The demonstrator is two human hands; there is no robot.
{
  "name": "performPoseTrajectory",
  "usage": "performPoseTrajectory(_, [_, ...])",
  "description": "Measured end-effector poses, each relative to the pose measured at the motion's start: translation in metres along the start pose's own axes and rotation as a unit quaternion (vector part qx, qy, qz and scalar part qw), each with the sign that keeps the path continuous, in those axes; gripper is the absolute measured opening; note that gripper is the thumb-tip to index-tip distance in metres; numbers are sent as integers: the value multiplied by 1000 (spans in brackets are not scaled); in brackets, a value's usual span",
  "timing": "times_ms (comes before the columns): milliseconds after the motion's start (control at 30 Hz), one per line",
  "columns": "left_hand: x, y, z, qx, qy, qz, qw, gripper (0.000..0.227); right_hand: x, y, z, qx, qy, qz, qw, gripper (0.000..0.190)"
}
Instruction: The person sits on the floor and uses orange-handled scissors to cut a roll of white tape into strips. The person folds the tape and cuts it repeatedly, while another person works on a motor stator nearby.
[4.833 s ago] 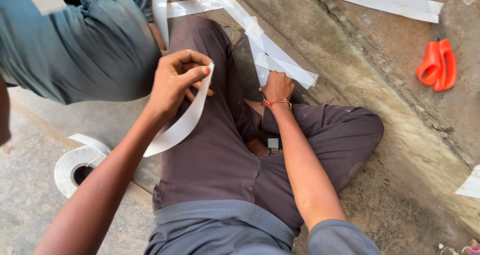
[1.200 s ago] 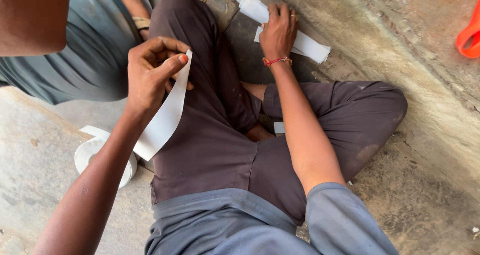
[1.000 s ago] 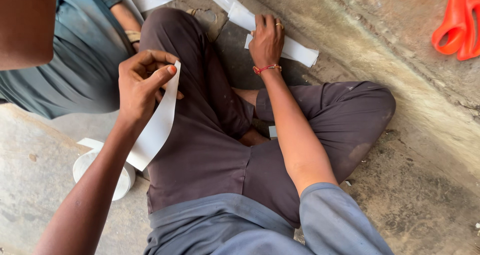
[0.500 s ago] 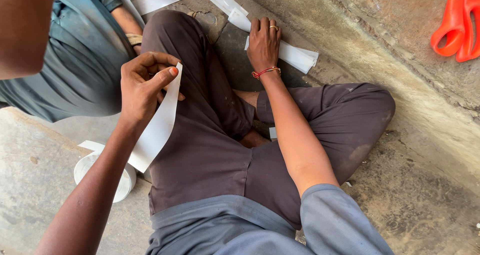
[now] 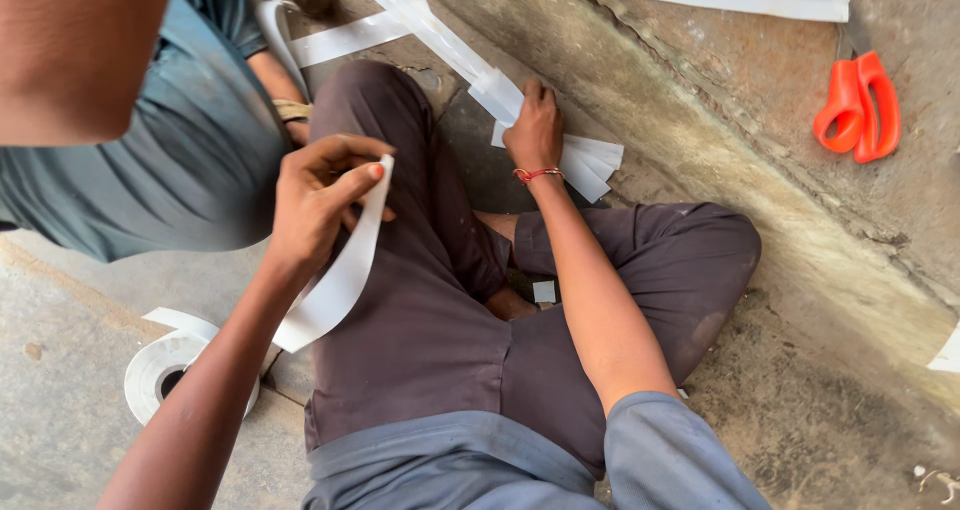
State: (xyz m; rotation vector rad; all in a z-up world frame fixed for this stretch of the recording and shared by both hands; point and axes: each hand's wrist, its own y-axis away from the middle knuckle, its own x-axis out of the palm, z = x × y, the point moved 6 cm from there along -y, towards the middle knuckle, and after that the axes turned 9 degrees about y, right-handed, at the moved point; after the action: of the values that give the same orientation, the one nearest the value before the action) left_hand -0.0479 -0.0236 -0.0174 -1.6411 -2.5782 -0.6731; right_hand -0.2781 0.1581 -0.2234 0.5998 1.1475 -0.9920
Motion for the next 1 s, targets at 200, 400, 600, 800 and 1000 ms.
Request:
performPoseTrajectory(200, [3, 1, -1, -10, -72, 45, 996, 37, -6, -2, -15, 10, -72, 53, 996, 31])
performPoseTrajectory(400, [1, 4, -1, -10, -53, 7, 999, 30, -54, -11, 12, 29, -197, 148, 969, 32])
performPoseTrajectory(600, [-1, 0, -6, 55, -174, -138, 974, 25, -169, 14, 92, -9, -540, 307, 784, 30])
performPoseTrajectory(800, [37, -13, -45, 338, -323, -144, 872, 19, -252, 73, 158, -187, -798, 436, 372, 17])
performPoseTrajectory(1000, [74, -30, -66, 335, -295, -106, 888, 12, -201, 74, 116, 86, -593, 242, 763, 24])
